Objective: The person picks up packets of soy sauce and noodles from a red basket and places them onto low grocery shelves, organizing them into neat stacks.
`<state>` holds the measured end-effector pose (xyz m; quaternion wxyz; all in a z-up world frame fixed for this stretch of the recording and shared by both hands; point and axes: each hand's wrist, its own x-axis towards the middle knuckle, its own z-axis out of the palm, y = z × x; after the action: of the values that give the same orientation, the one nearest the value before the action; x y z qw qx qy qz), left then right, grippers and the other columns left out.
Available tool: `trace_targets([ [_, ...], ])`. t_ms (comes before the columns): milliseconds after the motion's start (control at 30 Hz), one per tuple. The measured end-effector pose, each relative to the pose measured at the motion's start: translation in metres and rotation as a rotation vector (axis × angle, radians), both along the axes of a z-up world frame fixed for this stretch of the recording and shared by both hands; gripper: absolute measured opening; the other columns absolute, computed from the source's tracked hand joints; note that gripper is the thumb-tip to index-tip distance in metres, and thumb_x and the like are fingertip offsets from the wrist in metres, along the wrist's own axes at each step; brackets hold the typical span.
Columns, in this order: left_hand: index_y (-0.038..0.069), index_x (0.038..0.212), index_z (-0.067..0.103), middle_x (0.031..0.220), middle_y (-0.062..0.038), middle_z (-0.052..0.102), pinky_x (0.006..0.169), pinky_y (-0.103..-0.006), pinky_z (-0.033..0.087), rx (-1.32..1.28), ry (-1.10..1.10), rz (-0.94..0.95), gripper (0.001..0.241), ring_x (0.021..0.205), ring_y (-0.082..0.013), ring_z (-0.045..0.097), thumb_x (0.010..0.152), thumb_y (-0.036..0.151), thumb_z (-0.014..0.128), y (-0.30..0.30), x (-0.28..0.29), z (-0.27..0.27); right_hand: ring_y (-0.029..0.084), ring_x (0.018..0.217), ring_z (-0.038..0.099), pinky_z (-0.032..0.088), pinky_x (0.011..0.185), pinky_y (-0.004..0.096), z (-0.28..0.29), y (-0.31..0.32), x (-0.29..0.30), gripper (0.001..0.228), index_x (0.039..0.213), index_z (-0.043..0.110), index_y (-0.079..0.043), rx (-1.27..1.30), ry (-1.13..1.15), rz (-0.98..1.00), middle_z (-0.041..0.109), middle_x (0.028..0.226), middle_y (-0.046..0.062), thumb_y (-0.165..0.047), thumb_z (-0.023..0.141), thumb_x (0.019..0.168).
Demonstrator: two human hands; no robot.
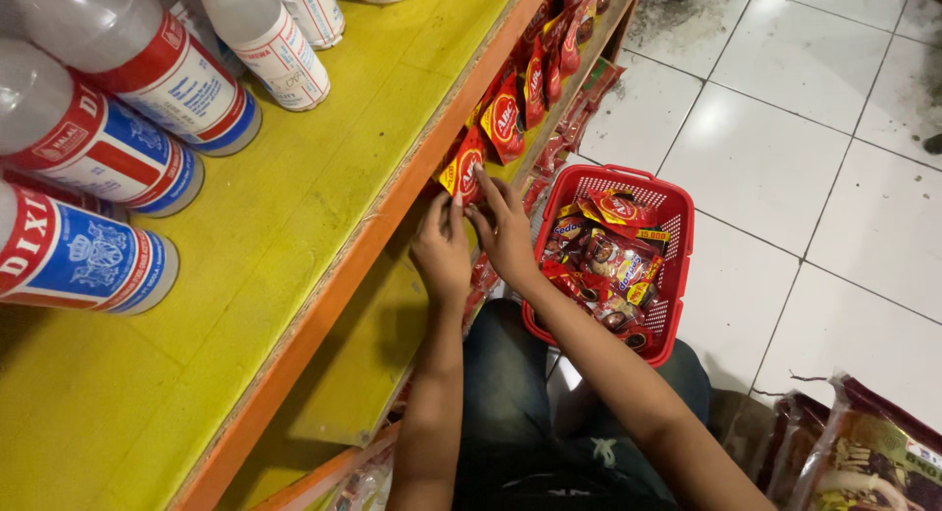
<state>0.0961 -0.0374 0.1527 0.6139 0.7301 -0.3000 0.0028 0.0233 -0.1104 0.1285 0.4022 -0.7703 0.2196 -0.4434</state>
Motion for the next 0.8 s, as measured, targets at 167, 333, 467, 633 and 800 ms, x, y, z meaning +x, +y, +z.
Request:
trace_targets([
  [167,-0.001,0.124,0.069,0.108,-0.017,0.078,0.084,-0.0316,0.063,-0.037,0.138,-0.025,0.028,0.101,-0.0195,0.078,0.103,0.017,0.063,0.002,0.007,-0.003,0.034,0.115,0.062,0.053,0.098,0.039,-0.007,-0.002,0.009,0.067,0.154,0.048,-0.013,-0.093,0.057,-0.058,0.057,0.136,0.02,-0.005,0.074,0.093],
  [333,-0.005,0.132,0.06,0.124,-0.018,0.073,0.094,-0.0338,0.061,-0.192,0.175,-0.131,0.031,0.115,-0.0217,0.073,0.106,0.012,0.059,0.003,0.009,-0.001,0.036,0.119,0.059,0.05,0.103,0.041,-0.008,-0.006,0.015,0.066,0.154,0.049,-0.013,-0.102,0.057,-0.065,0.057,0.136,0.02,-0.006,0.074,0.093],
  [467,-0.005,0.134,0.054,0.126,-0.017,0.071,0.096,-0.0343,0.062,-0.19,0.179,-0.125,0.031,0.118,-0.0228,0.072,0.106,0.007,0.058,0.009,0.0,0.0,0.035,0.119,0.059,0.053,0.1,0.039,-0.008,-0.004,0.011,0.065,0.153,0.049,-0.013,-0.046,0.05,-0.043,0.056,0.137,0.02,-0.003,0.071,0.093],
  [633,-0.004,0.143,0.046,0.141,-0.019,0.06,0.108,-0.0392,0.056,-0.202,0.041,-0.12,0.042,0.13,-0.0283,0.064,0.104,0.002,0.06,0.018,-0.02,-0.001,0.034,0.121,0.061,0.054,0.103,0.038,-0.011,0.003,0.0,0.064,0.154,0.048,-0.014,-0.002,0.026,-0.016,0.054,0.14,0.019,0.001,0.068,0.095],
  [800,-0.003,0.145,0.045,0.154,-0.021,0.045,0.117,-0.0462,0.052,-0.167,-0.085,-0.09,0.043,0.143,-0.0343,0.052,0.106,0.006,0.061,0.028,-0.05,0.007,0.035,0.129,0.06,0.055,0.107,0.038,-0.012,0.006,-0.011,0.064,0.157,0.044,-0.017,0.065,0.013,0.032,0.05,0.147,0.021,0.0,0.064,0.099],
])
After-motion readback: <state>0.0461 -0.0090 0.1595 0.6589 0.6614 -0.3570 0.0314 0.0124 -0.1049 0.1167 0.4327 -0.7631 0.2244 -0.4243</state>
